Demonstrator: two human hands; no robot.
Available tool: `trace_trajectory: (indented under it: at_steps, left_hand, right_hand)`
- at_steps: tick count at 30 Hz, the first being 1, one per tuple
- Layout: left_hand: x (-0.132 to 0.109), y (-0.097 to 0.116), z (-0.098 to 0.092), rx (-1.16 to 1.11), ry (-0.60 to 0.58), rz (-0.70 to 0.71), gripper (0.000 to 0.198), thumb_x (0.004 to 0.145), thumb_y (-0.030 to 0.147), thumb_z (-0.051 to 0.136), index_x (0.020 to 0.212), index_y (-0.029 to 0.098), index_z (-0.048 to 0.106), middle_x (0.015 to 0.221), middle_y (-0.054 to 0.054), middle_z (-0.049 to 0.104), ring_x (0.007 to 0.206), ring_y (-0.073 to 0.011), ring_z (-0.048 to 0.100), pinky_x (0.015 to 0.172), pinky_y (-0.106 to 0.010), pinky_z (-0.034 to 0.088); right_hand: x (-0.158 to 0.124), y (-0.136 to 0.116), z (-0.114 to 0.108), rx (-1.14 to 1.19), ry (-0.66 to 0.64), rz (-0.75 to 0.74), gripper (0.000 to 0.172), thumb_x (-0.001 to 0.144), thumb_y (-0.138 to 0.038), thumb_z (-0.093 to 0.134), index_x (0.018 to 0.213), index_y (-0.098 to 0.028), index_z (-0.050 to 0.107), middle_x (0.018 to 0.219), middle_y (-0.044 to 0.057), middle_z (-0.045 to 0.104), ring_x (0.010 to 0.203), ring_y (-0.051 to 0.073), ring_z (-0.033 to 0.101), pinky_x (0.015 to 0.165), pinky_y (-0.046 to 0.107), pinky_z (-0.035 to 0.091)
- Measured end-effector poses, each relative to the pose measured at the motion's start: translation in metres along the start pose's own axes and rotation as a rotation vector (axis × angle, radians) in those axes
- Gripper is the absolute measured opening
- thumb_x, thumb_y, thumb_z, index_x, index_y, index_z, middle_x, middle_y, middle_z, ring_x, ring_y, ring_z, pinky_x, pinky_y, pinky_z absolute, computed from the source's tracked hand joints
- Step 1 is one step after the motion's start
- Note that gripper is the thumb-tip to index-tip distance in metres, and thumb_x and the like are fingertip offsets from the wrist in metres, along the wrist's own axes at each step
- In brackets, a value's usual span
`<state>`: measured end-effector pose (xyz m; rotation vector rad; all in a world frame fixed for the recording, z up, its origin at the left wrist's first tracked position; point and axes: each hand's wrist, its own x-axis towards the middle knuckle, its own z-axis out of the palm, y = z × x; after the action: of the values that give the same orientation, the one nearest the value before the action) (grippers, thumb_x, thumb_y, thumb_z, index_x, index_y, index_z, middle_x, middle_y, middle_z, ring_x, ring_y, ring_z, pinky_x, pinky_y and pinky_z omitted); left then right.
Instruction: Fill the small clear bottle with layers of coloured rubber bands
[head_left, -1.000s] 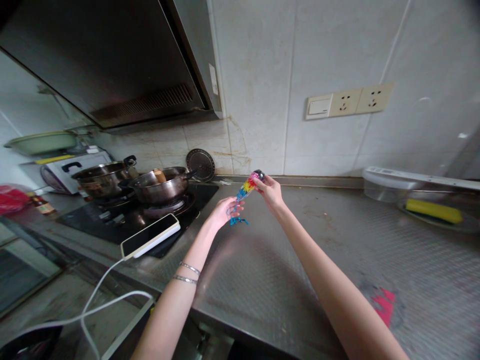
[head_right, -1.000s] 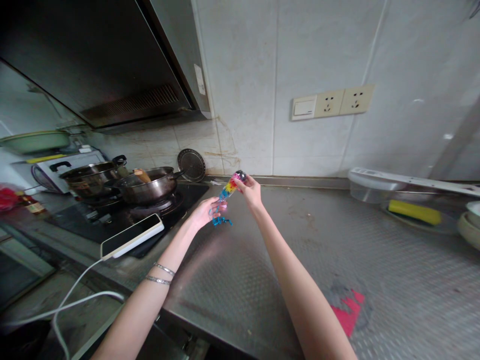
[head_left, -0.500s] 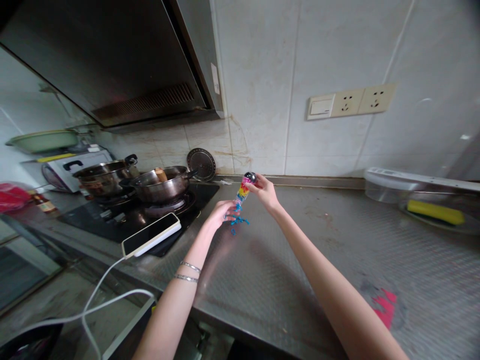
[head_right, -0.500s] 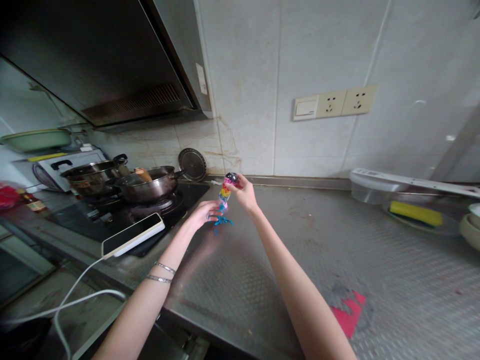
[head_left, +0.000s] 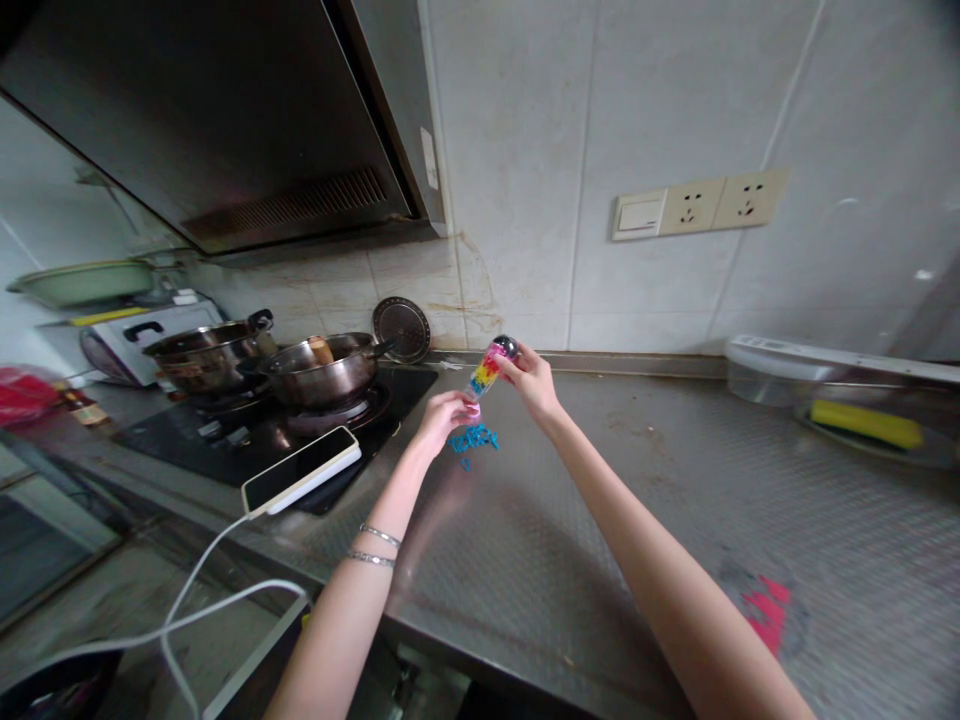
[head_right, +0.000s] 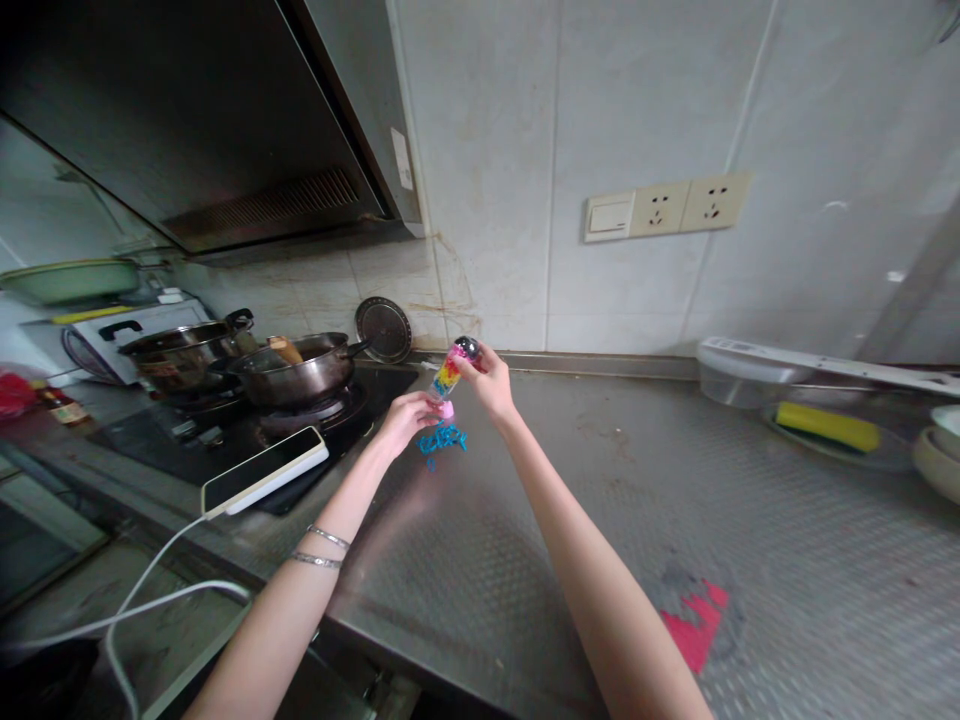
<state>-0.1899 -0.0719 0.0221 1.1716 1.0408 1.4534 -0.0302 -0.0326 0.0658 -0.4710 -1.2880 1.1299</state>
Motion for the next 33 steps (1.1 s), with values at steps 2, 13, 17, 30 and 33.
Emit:
trace_trajectory:
  at_steps: [2, 13, 17, 30, 33]
  left_hand:
    - [-0.002, 0.004, 0.004, -0.097, -0.051, -0.012, 0.020, 0.061, 0.008, 0.054, 0.080, 0.009, 0.061, 0.075, -0.009, 0.065, 0.065, -0.0155, 0.061, 0.061, -0.027, 0.047]
    - [-0.017, 0.005, 0.016, -0.345, -0.389, -0.134, 0.065, 0.060, -0.002, 0.049, 0.119, 0.025, 0.043, 0.100, -0.007, 0.063, 0.077, -0.0162, 0.062, 0.067, -0.030, 0.047]
    - [-0.017, 0.002, 0.018, -0.308, -0.390, -0.155, 0.062, 0.062, -0.001, 0.049, 0.119, 0.023, 0.044, 0.095, -0.007, 0.064, 0.074, -0.0161, 0.063, 0.066, -0.030, 0.047]
    - [-0.008, 0.002, 0.018, -0.214, -0.207, -0.065, 0.023, 0.072, 0.017, 0.060, 0.094, 0.013, 0.054, 0.080, -0.006, 0.064, 0.064, -0.0117, 0.061, 0.061, -0.025, 0.049]
    - [-0.004, 0.000, 0.012, -0.193, -0.163, -0.084, 0.018, 0.073, 0.016, 0.059, 0.090, 0.012, 0.056, 0.078, -0.006, 0.064, 0.065, -0.0125, 0.061, 0.061, -0.026, 0.049]
  right_hand:
    - [0.001, 0.003, -0.001, 0.015, 0.046, 0.020, 0.051, 0.062, -0.040, 0.066, 0.107, -0.018, 0.056, 0.094, 0.006, 0.064, 0.082, 0.016, 0.059, 0.067, 0.027, 0.048]
    - [-0.003, 0.007, -0.001, 0.066, 0.032, 0.046, 0.054, 0.061, -0.041, 0.065, 0.110, -0.020, 0.055, 0.097, 0.005, 0.064, 0.084, 0.016, 0.058, 0.066, 0.025, 0.047]
    - [-0.003, 0.002, -0.007, 0.045, -0.022, 0.074, 0.055, 0.061, -0.044, 0.066, 0.110, -0.020, 0.056, 0.096, 0.005, 0.064, 0.083, 0.016, 0.058, 0.068, 0.026, 0.047]
    - [0.005, -0.004, -0.023, 0.020, 0.085, 0.048, 0.051, 0.060, -0.044, 0.066, 0.103, -0.018, 0.060, 0.092, 0.005, 0.065, 0.082, 0.016, 0.059, 0.069, 0.026, 0.046]
    - [0.006, -0.006, -0.026, 0.048, 0.105, 0.039, 0.051, 0.059, -0.042, 0.067, 0.104, -0.018, 0.059, 0.094, 0.005, 0.064, 0.082, 0.015, 0.059, 0.069, 0.025, 0.046]
